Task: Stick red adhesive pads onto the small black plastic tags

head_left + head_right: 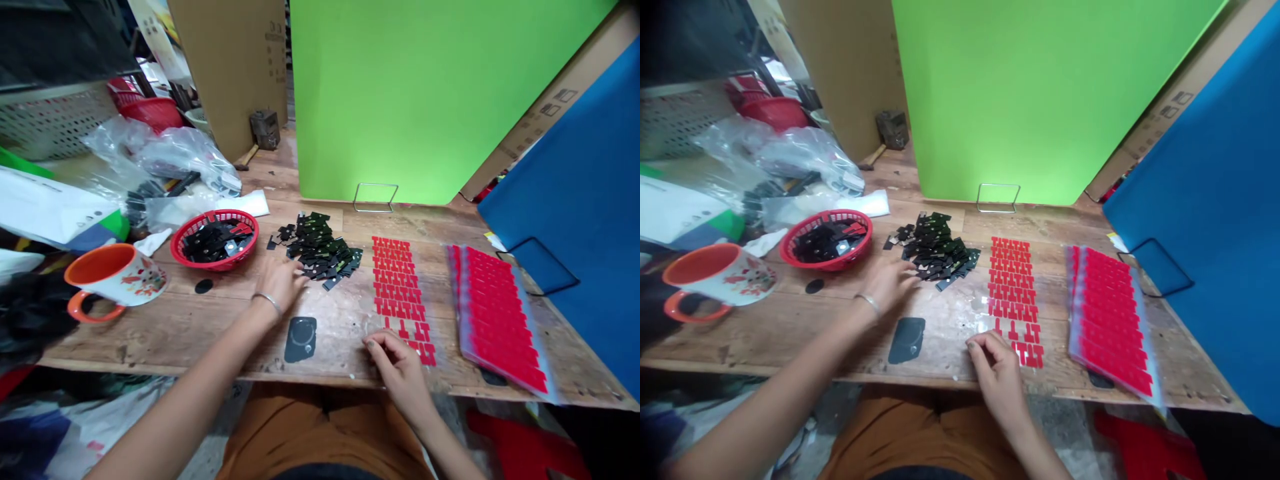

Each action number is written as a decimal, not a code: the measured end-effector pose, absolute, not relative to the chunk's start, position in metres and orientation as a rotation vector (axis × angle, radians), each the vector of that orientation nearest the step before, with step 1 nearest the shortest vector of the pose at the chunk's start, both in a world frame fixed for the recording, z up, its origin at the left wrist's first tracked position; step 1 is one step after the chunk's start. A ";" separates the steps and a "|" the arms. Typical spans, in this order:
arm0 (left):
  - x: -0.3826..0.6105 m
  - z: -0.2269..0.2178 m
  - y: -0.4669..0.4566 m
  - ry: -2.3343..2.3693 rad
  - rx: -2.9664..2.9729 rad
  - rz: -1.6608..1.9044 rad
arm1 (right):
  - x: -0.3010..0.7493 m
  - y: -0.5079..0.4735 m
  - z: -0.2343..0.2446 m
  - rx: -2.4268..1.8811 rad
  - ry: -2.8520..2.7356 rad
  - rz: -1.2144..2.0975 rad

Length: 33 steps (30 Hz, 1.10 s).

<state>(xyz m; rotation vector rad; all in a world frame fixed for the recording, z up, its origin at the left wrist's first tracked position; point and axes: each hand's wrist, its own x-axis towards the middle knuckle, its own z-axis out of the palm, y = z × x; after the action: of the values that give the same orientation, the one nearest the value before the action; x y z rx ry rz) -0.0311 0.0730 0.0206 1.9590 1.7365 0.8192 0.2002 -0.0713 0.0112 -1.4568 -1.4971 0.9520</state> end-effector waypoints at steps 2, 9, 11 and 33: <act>-0.015 0.009 0.073 1.802 2.099 0.691 | 0.199 -0.073 0.013 -1.441 -1.548 0.942; -0.017 0.011 0.070 1.757 2.089 0.644 | 0.202 -0.075 0.012 -1.428 -1.567 0.934; -0.014 0.013 0.058 1.656 1.937 0.700 | 0.201 -0.074 0.011 -1.414 -1.547 0.933; 0.052 0.020 -0.027 1.271 1.578 0.781 | 0.217 -0.068 0.007 -1.455 -1.313 0.817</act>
<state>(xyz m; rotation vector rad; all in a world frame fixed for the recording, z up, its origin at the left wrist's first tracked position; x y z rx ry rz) 0.0521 -0.0269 0.0197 1.5777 1.2713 0.7813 0.2168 -0.0679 0.0072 -1.4546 -1.3131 0.8173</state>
